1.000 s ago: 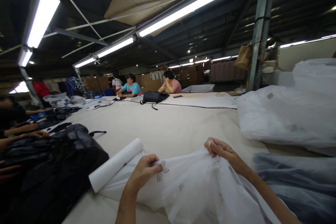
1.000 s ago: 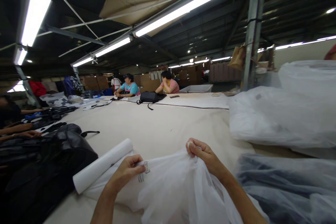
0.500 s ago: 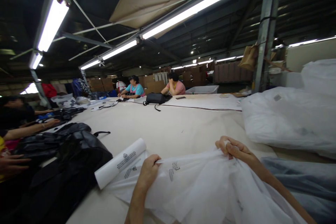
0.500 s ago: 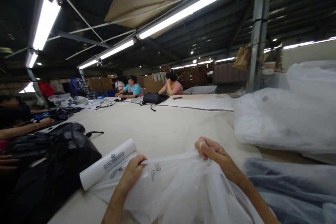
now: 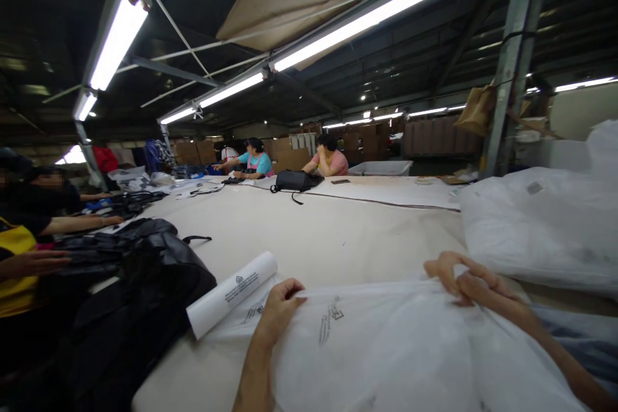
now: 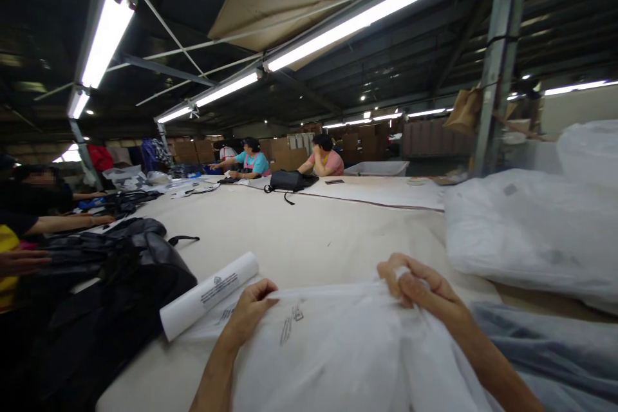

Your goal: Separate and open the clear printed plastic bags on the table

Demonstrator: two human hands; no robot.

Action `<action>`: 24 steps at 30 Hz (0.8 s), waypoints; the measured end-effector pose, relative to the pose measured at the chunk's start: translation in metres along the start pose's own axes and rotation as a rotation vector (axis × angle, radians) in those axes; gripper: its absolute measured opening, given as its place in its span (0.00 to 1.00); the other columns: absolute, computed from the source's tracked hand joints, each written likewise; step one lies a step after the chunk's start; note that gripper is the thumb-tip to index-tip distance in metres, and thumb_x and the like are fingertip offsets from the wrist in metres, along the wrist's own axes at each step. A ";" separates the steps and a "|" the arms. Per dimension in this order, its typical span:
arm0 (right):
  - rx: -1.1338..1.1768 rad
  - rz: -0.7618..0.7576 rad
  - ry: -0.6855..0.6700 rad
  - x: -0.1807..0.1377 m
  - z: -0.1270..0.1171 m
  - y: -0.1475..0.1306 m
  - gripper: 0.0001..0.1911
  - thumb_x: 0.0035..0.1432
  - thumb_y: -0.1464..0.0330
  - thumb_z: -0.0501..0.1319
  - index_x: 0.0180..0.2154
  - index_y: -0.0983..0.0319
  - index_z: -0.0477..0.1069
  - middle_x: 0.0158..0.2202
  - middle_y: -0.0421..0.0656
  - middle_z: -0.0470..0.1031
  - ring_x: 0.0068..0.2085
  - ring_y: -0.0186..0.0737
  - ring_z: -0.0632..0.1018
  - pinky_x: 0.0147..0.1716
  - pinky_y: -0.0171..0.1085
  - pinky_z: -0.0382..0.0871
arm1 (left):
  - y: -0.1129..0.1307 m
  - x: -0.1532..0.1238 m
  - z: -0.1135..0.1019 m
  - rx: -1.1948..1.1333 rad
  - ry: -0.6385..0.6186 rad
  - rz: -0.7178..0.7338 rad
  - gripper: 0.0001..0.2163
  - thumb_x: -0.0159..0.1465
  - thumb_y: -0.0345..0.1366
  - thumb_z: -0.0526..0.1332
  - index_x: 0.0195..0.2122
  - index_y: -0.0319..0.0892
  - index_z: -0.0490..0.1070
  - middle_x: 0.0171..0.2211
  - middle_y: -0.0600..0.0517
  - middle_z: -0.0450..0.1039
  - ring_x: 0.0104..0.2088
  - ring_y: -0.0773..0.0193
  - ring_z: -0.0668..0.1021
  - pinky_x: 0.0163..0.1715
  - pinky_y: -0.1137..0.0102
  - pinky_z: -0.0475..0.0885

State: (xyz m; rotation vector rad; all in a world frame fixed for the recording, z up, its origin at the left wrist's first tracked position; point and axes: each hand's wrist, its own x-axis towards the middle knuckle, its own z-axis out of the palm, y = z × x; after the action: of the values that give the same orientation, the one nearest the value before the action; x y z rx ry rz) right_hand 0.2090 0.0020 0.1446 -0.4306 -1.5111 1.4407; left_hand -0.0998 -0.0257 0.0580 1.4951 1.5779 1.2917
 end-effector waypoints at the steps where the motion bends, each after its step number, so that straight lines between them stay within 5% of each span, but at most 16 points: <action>1: 0.012 0.027 0.090 0.002 -0.008 0.002 0.23 0.50 0.51 0.63 0.21 0.60 0.57 0.21 0.37 0.51 0.23 0.34 0.56 0.22 0.34 0.53 | 0.003 -0.001 -0.003 -0.033 0.018 0.004 0.04 0.52 0.35 0.57 0.27 0.40 0.67 0.24 0.56 0.63 0.28 0.66 0.66 0.29 0.73 0.60; 3: 0.005 0.069 0.186 0.006 -0.024 0.007 0.22 0.47 0.53 0.65 0.21 0.60 0.58 0.23 0.38 0.51 0.24 0.34 0.56 0.23 0.34 0.53 | 0.008 -0.003 -0.006 -0.037 0.071 0.014 0.08 0.54 0.38 0.58 0.27 0.39 0.69 0.24 0.56 0.64 0.29 0.66 0.65 0.31 0.73 0.60; 7: -0.016 0.089 0.160 0.008 -0.045 0.018 0.23 0.50 0.50 0.61 0.21 0.60 0.57 0.23 0.38 0.51 0.24 0.35 0.55 0.22 0.37 0.52 | 0.017 -0.007 -0.009 -0.079 0.076 0.029 0.10 0.55 0.41 0.59 0.26 0.38 0.70 0.24 0.56 0.63 0.29 0.67 0.65 0.32 0.73 0.59; 17: -0.154 0.114 0.130 0.011 -0.051 0.025 0.24 0.51 0.50 0.60 0.20 0.61 0.58 0.23 0.37 0.55 0.24 0.33 0.55 0.22 0.33 0.54 | 0.031 -0.017 -0.009 -0.196 -0.080 -0.044 0.10 0.55 0.41 0.60 0.25 0.39 0.65 0.21 0.59 0.57 0.24 0.71 0.59 0.25 0.75 0.53; 24: -0.148 0.039 0.078 0.012 -0.058 0.027 0.22 0.54 0.51 0.59 0.22 0.61 0.59 0.23 0.37 0.55 0.24 0.33 0.55 0.22 0.32 0.55 | 0.033 -0.013 -0.004 -0.076 -0.104 -0.017 0.09 0.54 0.38 0.60 0.31 0.38 0.74 0.27 0.54 0.69 0.30 0.66 0.68 0.33 0.73 0.61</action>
State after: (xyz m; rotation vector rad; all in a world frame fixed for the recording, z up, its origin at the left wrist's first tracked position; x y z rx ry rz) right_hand 0.2413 0.0503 0.1152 -0.6026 -1.5592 1.3313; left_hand -0.0883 -0.0432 0.0873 1.4752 1.4563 1.2302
